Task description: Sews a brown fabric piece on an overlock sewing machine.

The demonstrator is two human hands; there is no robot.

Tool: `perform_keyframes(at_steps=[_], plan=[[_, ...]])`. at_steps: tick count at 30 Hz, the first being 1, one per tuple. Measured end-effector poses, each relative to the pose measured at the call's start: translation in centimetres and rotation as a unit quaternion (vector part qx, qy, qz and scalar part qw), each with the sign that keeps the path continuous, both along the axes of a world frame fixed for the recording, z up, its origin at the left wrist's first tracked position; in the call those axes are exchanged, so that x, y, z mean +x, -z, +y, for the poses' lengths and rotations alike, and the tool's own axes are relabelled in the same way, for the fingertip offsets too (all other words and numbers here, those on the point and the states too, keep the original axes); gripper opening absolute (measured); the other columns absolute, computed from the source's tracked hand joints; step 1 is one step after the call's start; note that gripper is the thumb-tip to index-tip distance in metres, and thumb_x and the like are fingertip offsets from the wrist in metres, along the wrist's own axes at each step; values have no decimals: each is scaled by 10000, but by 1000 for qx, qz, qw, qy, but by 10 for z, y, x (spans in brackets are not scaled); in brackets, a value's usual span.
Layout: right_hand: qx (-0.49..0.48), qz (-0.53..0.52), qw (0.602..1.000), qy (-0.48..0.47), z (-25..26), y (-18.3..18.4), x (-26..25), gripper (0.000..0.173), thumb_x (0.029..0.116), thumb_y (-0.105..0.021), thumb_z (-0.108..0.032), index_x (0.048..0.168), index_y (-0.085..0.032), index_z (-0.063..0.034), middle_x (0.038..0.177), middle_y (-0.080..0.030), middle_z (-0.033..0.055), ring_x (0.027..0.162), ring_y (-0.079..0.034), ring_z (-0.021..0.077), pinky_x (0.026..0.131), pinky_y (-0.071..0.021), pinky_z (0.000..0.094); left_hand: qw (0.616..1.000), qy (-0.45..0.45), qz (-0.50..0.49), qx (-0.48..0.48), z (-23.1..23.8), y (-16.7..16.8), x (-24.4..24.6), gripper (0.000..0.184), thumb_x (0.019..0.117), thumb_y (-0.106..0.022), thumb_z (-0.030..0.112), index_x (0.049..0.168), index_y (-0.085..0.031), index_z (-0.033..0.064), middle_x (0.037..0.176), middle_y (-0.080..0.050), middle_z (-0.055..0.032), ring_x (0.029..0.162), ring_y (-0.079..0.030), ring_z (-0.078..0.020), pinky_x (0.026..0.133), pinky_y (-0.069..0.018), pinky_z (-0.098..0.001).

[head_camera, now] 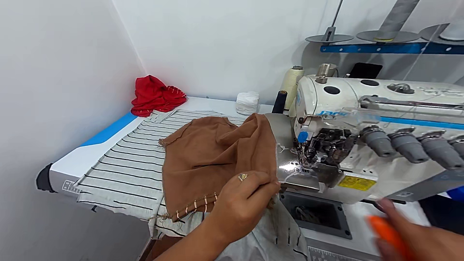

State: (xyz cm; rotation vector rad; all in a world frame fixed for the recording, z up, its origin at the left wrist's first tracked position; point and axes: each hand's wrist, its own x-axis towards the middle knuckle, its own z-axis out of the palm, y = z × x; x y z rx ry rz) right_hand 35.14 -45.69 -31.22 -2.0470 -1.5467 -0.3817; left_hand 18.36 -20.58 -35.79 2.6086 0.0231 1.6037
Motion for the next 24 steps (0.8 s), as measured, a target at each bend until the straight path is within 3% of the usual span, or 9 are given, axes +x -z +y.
perform_keyframes(at_steps=[2, 4, 7, 9, 11, 16, 24], plan=[[-24, -29, 999, -24, 36, -1, -20, 386, 1028, -566, -252, 1364, -668, -93, 909, -665, 203, 849, -614, 391, 760, -475, 532, 1000, -5, -8, -11, -4, 2, -2, 106, 971, -651, 78, 1022, -742, 97, 1000, -689, -48, 1012, -672, -112, 900, -560, -220], [-19, -35, 999, -17, 59, 0, -34, 375, 1007, -563, -269, 1337, -699, -154, 907, -670, 130, 887, -610, 345, 759, -473, 480, 999, -5, -20, -35, -8, 2, -6, 88, 979, -651, 102, 1010, -734, 97, 1006, -694, -44, 1009, -676, -96, 880, -562, -198], [20, 96, 994, -57, 63, 10, -45, 395, 1008, -566, -236, 1320, -649, -9, 952, -684, 162, 857, -607, 272, 745, -481, 413, 990, 35, -46, -129, -16, -1, -15, 71, 994, -665, 137, 994, -689, 71, 1028, -717, -27, 997, -688, -49, 863, -579, -169], [44, 241, 963, -114, 58, 34, -54, 418, 1051, -518, -261, 1310, -560, 64, 1005, -654, 178, 850, -606, 178, 711, -507, 324, 974, 78, -61, -204, -21, -2, -22, 79, 989, -680, 146, 994, -672, 67, 1032, -731, -25, 970, -700, -41, 830, -593, -170], [60, 330, 929, -160, 59, 58, -64, 445, 1068, -477, -285, 1321, -508, 80, 1024, -626, 155, 884, -592, 100, 751, -507, 252, 962, 110, -68, -241, -23, -1, -27, 85, 985, -690, 141, 1000, -678, 58, 1049, -744, -35, 960, -716, -54, 810, -608, -184], [91, 264, 948, -156, 75, 65, -72, 563, 1089, -337, -498, 1138, -571, 11, 855, -575, 79, 801, -545, 97, 760, -452, 240, 979, 116, -43, -164, -31, 2, -38, 45, 996, -661, 86, 1019, -642, 53, 1079, -749, -54, 1006, -724, -77, 881, -599, -207], [92, 237, 952, -168, 87, 59, -68, 567, 1075, -313, -543, 1050, -567, -37, 844, -566, 49, 806, -539, 68, 770, -434, 216, 987, 117, -24, -107, -35, 10, -42, 35, 994, -625, 32, 1010, -655, 40, 1088, -743, -89, 1028, -711, -97, 883, -569, -194]])
